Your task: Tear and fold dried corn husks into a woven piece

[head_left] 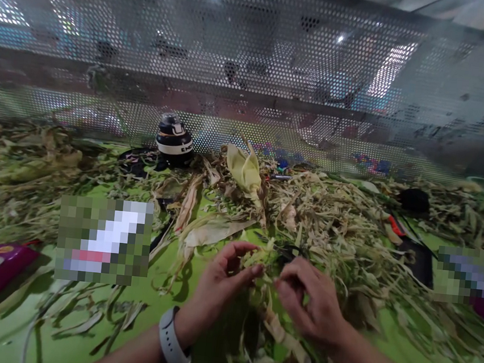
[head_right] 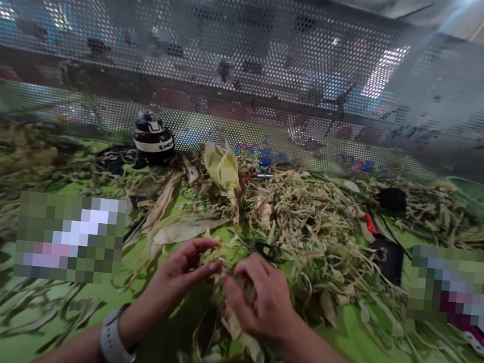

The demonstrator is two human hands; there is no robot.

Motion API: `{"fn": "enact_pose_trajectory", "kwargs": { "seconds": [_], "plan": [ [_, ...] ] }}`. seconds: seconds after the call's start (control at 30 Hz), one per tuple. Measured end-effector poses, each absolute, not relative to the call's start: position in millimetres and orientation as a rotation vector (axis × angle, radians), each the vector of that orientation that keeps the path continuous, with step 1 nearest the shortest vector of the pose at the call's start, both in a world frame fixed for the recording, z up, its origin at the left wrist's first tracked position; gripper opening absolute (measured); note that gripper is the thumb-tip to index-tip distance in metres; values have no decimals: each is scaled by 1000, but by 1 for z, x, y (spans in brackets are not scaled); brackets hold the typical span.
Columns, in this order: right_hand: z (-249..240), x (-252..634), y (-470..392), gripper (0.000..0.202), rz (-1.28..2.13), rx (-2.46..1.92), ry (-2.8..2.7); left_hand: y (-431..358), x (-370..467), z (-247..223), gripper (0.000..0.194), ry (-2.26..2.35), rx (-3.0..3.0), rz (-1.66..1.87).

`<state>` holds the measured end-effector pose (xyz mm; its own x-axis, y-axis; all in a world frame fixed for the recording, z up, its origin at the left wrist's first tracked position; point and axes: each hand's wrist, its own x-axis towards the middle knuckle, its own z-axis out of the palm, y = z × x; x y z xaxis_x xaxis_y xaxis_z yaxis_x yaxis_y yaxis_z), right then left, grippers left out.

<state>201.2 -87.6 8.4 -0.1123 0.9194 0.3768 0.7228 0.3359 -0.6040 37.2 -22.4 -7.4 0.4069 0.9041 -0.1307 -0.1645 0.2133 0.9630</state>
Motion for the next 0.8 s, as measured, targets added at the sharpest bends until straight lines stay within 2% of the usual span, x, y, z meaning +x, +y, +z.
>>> {"fn": "enact_pose_trajectory", "kwargs": {
  "seconds": [0.07, 0.3, 0.5, 0.6, 0.7, 0.8],
  "plan": [
    [6, 206, -83, 18, 261, -1554, -1922, -23, 38, -8, 32, 851, 1134, 858],
    [-10, 199, -77, 32, 616, -1448, -2046, -17, 36, -7, 30, 846, 1135, 876],
    [0, 196, -84, 32, 679, -1348, -2216, -5, 30, -7, 34, 857, 1136, 774],
    [5, 198, -86, 28, 634, -1323, -2229, -5, 30, -9, 30, 851, 1230, 749],
    [10, 205, -81, 15, 413, -1331, -2069, -12, 31, -10, 22, 740, 1320, 673],
    [8, 213, -72, 18, 285, -1468, -1795, -20, 32, -11, 27, 678, 1309, 588]
  ]
}}
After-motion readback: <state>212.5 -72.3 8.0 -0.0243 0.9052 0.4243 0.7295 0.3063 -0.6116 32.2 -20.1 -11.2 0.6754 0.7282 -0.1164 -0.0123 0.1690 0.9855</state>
